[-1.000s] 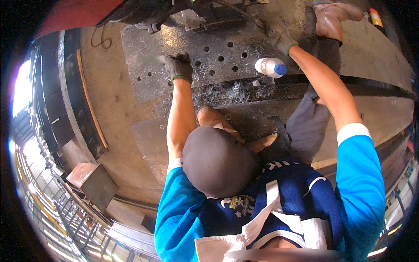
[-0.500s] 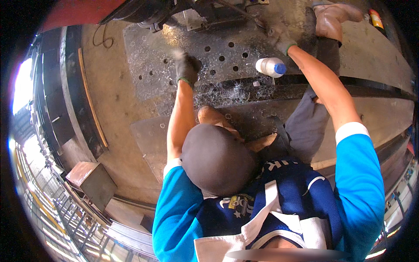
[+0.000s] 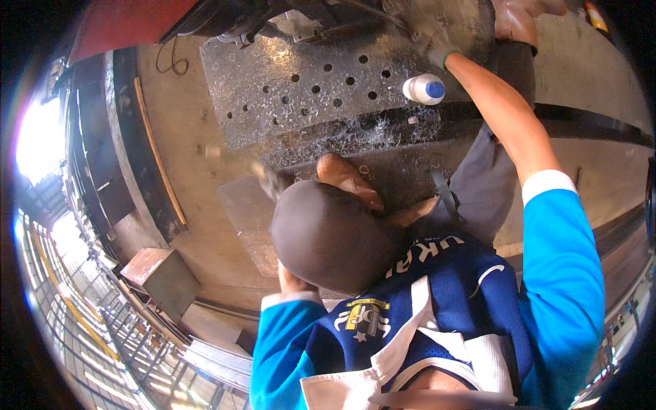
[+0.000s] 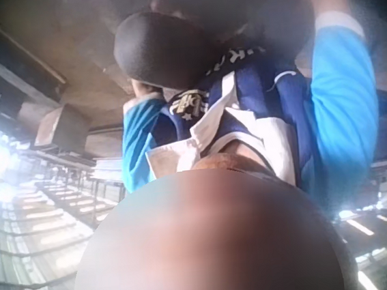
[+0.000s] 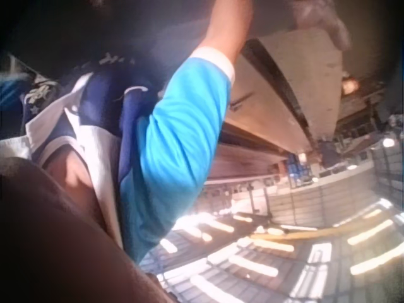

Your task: The person operates a red drill press on a perforated metal sheet, repeatedly lowering the drill to create holes. They hold a white bottle in one hand and use the other to control the drill lever. The person remains seated on the floor throughout the task.

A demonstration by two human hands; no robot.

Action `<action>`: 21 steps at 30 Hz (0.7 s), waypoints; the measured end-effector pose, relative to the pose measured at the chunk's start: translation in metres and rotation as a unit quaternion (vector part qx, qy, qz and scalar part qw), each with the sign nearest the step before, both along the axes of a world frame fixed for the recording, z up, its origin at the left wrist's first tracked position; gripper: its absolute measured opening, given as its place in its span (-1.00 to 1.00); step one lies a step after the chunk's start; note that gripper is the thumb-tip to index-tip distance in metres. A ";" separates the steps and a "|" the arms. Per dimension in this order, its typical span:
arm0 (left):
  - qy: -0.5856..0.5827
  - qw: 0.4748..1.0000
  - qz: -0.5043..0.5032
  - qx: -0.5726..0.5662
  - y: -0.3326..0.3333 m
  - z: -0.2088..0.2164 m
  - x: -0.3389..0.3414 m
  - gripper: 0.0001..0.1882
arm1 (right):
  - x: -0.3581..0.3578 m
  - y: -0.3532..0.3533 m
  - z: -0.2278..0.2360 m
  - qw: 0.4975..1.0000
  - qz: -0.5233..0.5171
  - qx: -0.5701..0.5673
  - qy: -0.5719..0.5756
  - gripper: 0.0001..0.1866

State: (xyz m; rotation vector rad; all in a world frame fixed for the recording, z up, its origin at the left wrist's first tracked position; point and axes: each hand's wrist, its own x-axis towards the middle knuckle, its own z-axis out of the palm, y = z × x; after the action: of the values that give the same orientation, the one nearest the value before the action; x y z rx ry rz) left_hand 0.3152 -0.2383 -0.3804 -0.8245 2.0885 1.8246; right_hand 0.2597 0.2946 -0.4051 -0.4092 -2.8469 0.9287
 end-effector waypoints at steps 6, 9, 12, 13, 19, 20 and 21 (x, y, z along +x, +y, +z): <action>-0.208 0.974 -0.005 -0.091 -0.082 0.046 0.213 -0.57 | -0.008 -0.007 0.021 0.997 -0.027 -0.058 -0.046 -0.73; -0.224 0.965 -0.019 -0.134 -0.076 0.061 0.220 -0.48 | -0.013 -0.009 0.031 0.999 -0.033 -0.019 -0.018 -0.73; -0.020 0.964 -0.014 -0.266 -0.044 0.093 0.116 -0.39 | -0.015 -0.009 0.036 0.999 -0.032 -0.009 -0.016 -0.75; 0.110 0.943 -0.013 -0.315 -0.029 0.111 0.058 -0.36 | -0.015 -0.008 0.036 0.999 -0.031 -0.005 -0.013 -0.75; 0.634 0.705 -0.174 -0.266 0.086 0.324 -0.238 -0.23 | -0.013 -0.009 0.040 1.000 -0.025 0.010 -0.007 -0.78; 0.670 0.648 -0.215 -0.291 0.111 0.356 -0.263 -0.23 | -0.012 -0.010 0.041 1.000 -0.026 0.011 -0.007 -0.78; 0.691 0.596 -0.253 -0.321 0.137 0.379 -0.279 -0.24 | -0.011 -0.011 0.043 1.000 -0.026 0.013 -0.008 -0.79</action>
State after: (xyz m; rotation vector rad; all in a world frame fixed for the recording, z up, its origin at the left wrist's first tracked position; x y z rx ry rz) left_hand 0.0357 -0.1014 -0.0013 1.6732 3.2449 1.2687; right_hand 0.2487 0.2835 -0.3620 -0.4869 -2.8449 0.8821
